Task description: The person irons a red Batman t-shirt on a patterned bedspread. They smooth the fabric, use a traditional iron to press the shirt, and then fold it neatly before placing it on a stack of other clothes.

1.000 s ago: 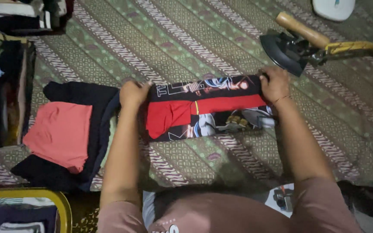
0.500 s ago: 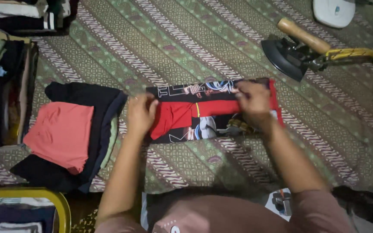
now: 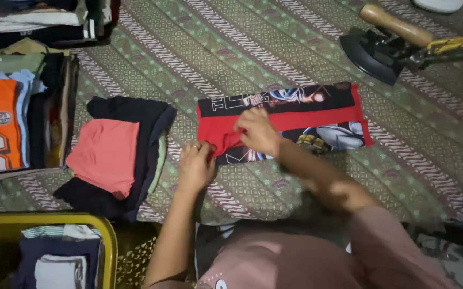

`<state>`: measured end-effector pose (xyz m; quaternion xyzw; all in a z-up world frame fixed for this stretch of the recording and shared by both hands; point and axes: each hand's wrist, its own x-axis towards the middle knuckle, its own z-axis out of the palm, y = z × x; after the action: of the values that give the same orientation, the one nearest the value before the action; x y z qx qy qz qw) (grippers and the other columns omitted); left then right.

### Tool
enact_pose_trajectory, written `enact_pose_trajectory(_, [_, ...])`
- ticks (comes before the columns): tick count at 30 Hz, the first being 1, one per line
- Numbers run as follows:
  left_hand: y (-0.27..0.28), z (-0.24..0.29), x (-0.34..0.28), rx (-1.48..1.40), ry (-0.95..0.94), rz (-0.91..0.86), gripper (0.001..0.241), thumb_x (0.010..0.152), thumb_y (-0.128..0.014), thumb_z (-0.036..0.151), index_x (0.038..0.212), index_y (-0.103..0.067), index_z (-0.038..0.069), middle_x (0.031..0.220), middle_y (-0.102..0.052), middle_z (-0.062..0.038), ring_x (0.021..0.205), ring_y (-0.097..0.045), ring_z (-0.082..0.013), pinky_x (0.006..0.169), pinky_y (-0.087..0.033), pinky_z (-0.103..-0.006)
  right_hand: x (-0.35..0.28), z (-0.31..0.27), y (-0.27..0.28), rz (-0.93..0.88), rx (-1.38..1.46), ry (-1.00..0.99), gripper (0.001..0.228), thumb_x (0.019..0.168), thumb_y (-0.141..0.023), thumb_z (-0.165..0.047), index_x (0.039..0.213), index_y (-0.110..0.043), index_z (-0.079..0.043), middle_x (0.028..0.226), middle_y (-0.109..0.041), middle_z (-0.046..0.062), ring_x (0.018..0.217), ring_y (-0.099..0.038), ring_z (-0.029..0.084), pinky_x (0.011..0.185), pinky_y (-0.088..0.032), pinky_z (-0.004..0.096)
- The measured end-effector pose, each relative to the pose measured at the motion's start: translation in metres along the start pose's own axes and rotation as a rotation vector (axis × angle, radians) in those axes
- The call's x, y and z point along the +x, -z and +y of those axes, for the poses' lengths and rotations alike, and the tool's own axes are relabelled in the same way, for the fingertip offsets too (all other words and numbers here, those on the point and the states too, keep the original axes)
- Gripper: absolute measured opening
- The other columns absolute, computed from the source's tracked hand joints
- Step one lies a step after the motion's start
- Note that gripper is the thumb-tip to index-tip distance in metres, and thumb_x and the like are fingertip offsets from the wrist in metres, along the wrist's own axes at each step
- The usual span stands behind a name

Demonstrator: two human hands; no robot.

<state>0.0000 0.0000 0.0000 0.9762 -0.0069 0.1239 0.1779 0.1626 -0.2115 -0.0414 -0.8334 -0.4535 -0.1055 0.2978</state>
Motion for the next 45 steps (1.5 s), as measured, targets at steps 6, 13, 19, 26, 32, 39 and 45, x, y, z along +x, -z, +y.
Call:
enact_pose_trajectory(6, [0.007, 0.002, -0.015, -0.044, -0.098, 0.082, 0.031, 0.079, -0.072, 0.008, 0.109, -0.072, 0.017, 0.115, -0.069, -0.008, 0.11, -0.065, -0.0323, 0.092, -0.05, -0.0479, -0.053, -0.009, 0.034, 0.025, -0.038, 0.047, 0.012, 0.094, -0.067, -0.036, 0.094, -0.066, -0.024, 0.119, -0.067, -0.003, 0.114, -0.059, 0.021, 0.097, -0.04, 0.041])
enact_pose_trajectory(13, [-0.002, 0.002, -0.019, -0.345, -0.014, 0.215, 0.031, 0.083, -0.066, -0.003, 0.108, -0.075, 0.01, 0.116, -0.073, -0.015, 0.11, -0.068, -0.0382, 0.093, -0.053, -0.0463, -0.069, -0.019, 0.04, 0.084, -0.143, 0.078, 0.009, 0.09, -0.071, -0.029, 0.093, -0.067, -0.022, 0.12, -0.067, 0.0, 0.108, -0.061, 0.025, 0.093, -0.043, 0.044])
enact_pose_trajectory(19, [-0.016, 0.004, -0.015, -0.546, 0.186, 0.356, 0.023, 0.081, -0.072, -0.005, 0.1, -0.077, 0.007, 0.106, -0.076, -0.017, 0.103, -0.07, -0.0404, 0.091, -0.053, -0.0466, -0.07, -0.032, 0.035, 0.192, -0.108, 0.04, 0.014, 0.088, -0.074, -0.021, 0.102, -0.074, -0.022, 0.108, -0.067, 0.001, 0.1, -0.061, 0.024, 0.091, -0.042, 0.041])
enact_pose_trajectory(26, [-0.003, 0.01, -0.015, -0.159, 0.197, 0.23, 0.017, 0.076, -0.081, 0.019, 0.092, -0.078, 0.021, 0.089, -0.067, -0.009, 0.085, -0.07, -0.0362, 0.077, -0.055, -0.0459, -0.076, -0.029, 0.038, 0.161, -0.072, -0.058, 0.012, 0.082, -0.076, -0.029, 0.094, -0.074, -0.026, 0.101, -0.066, -0.005, 0.097, -0.06, 0.02, 0.091, -0.042, 0.041])
enact_pose_trajectory(32, [0.016, 0.03, 0.04, -0.118, 0.007, 0.31, 0.023, 0.088, -0.076, 0.03, 0.106, -0.075, 0.016, 0.111, -0.066, -0.014, 0.108, -0.064, -0.0397, 0.092, -0.05, -0.0502, -0.083, 0.059, 0.051, 0.299, -0.259, -0.412, 0.015, 0.083, -0.077, -0.029, 0.099, -0.077, -0.029, 0.103, -0.067, -0.002, 0.098, -0.061, 0.023, 0.092, -0.045, 0.041])
enact_pose_trajectory(39, [-0.027, 0.029, 0.104, 0.165, -0.072, -0.13, 0.067, 0.104, -0.051, 0.05, 0.155, -0.049, 0.006, 0.158, -0.045, -0.028, 0.151, -0.034, -0.0443, 0.123, -0.023, -0.0586, -0.134, 0.165, 0.13, 0.235, -0.45, -0.885, 0.028, 0.092, -0.075, -0.034, 0.116, -0.078, -0.021, 0.1, -0.076, 0.012, 0.099, -0.071, 0.037, 0.09, -0.053, 0.048])
enact_pose_trajectory(45, [-0.041, 0.022, 0.114, 0.23, 0.12, -0.35, 0.088, 0.096, -0.035, 0.078, 0.165, -0.03, 0.023, 0.168, -0.023, -0.027, 0.159, -0.014, -0.0401, 0.127, -0.01, -0.0562, -0.14, 0.201, 0.108, 0.319, -0.22, -0.952, 0.047, 0.08, -0.084, -0.019, 0.124, -0.071, -0.025, 0.094, -0.072, 0.007, 0.099, -0.071, 0.035, 0.091, -0.054, 0.046])
